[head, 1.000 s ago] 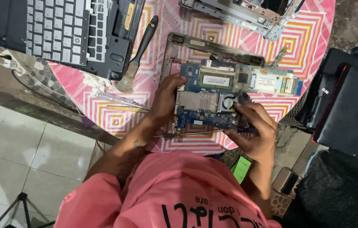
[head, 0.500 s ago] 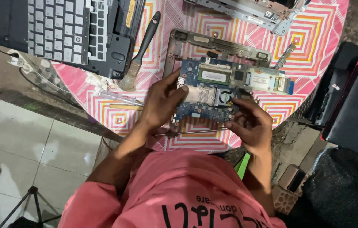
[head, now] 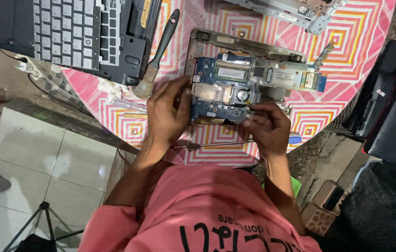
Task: Disassembling and cleaning a laptop motherboard and its internal components on a workspace.
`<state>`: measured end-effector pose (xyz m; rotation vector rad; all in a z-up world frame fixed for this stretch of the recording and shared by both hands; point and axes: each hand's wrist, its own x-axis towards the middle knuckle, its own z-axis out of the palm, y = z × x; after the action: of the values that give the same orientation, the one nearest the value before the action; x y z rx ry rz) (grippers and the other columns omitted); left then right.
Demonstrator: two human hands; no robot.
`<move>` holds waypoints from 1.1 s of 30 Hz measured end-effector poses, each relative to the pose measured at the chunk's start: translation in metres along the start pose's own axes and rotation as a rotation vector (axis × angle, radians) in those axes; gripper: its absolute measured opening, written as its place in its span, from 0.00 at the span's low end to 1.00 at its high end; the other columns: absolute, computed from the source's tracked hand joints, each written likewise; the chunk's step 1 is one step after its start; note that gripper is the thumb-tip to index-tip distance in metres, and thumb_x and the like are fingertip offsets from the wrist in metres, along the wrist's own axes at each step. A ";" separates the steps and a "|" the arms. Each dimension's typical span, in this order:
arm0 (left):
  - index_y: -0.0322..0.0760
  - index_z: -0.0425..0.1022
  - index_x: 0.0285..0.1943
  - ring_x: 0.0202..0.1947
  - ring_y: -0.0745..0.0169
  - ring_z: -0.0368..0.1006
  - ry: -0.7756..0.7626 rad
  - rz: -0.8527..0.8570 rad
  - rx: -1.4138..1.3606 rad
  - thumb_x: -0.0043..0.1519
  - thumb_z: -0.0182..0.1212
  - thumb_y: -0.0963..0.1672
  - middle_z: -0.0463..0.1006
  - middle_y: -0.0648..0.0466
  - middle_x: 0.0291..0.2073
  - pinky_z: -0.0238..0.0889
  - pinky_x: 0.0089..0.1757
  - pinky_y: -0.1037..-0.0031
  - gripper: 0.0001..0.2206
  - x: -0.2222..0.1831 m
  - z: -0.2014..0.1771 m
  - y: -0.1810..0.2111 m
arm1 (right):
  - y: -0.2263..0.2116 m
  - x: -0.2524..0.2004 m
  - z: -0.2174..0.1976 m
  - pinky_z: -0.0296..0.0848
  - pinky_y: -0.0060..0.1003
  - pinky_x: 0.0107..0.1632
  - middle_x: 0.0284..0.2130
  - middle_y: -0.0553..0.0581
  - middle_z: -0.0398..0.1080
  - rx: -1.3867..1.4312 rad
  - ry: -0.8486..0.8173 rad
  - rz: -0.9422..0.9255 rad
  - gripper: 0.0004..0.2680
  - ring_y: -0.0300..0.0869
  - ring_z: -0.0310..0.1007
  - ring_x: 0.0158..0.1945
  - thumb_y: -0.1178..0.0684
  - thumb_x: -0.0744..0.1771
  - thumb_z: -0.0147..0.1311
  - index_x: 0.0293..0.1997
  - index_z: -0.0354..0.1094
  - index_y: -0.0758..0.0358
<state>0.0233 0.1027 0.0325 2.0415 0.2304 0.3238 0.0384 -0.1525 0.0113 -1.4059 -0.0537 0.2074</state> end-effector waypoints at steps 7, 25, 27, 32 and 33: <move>0.41 0.80 0.48 0.35 0.47 0.76 0.140 0.057 0.059 0.64 0.58 0.40 0.75 0.51 0.29 0.69 0.42 0.62 0.08 0.007 -0.013 -0.013 | 0.005 0.007 -0.001 0.76 0.24 0.33 0.38 0.59 0.64 -0.045 -0.005 -0.012 0.13 0.37 0.78 0.33 0.64 0.61 0.65 0.46 0.66 0.77; 0.38 0.79 0.45 0.35 0.37 0.76 0.000 0.029 0.081 0.61 0.57 0.37 0.79 0.45 0.30 0.68 0.41 0.56 0.08 0.003 -0.020 -0.015 | 0.019 0.022 0.006 0.78 0.24 0.39 0.40 0.59 0.66 -0.083 -0.028 0.061 0.13 0.37 0.79 0.37 0.64 0.62 0.65 0.47 0.68 0.74; 0.38 0.79 0.45 0.34 0.38 0.76 -0.017 0.023 0.079 0.61 0.57 0.37 0.79 0.46 0.30 0.68 0.41 0.57 0.08 0.003 -0.021 -0.013 | 0.021 0.021 0.005 0.78 0.25 0.39 0.40 0.59 0.66 -0.093 -0.032 0.057 0.12 0.38 0.79 0.36 0.64 0.62 0.66 0.47 0.68 0.74; 0.39 0.80 0.44 0.34 0.39 0.76 -0.078 0.021 0.091 0.61 0.58 0.38 0.80 0.46 0.30 0.69 0.41 0.59 0.07 0.005 -0.025 -0.010 | 0.024 0.019 0.006 0.78 0.23 0.37 0.38 0.56 0.64 -0.063 -0.032 0.111 0.13 0.37 0.78 0.35 0.66 0.63 0.63 0.50 0.67 0.75; 0.39 0.80 0.44 0.34 0.39 0.76 -0.078 0.020 0.091 0.61 0.58 0.38 0.80 0.46 0.30 0.69 0.41 0.59 0.07 0.005 -0.024 -0.010 | 0.021 0.019 0.006 0.78 0.23 0.37 0.38 0.56 0.64 -0.063 -0.032 0.112 0.13 0.37 0.78 0.35 0.66 0.63 0.63 0.50 0.67 0.75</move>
<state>0.0203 0.1295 0.0350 2.1429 0.1791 0.2492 0.0540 -0.1406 -0.0100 -1.4696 -0.0083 0.3231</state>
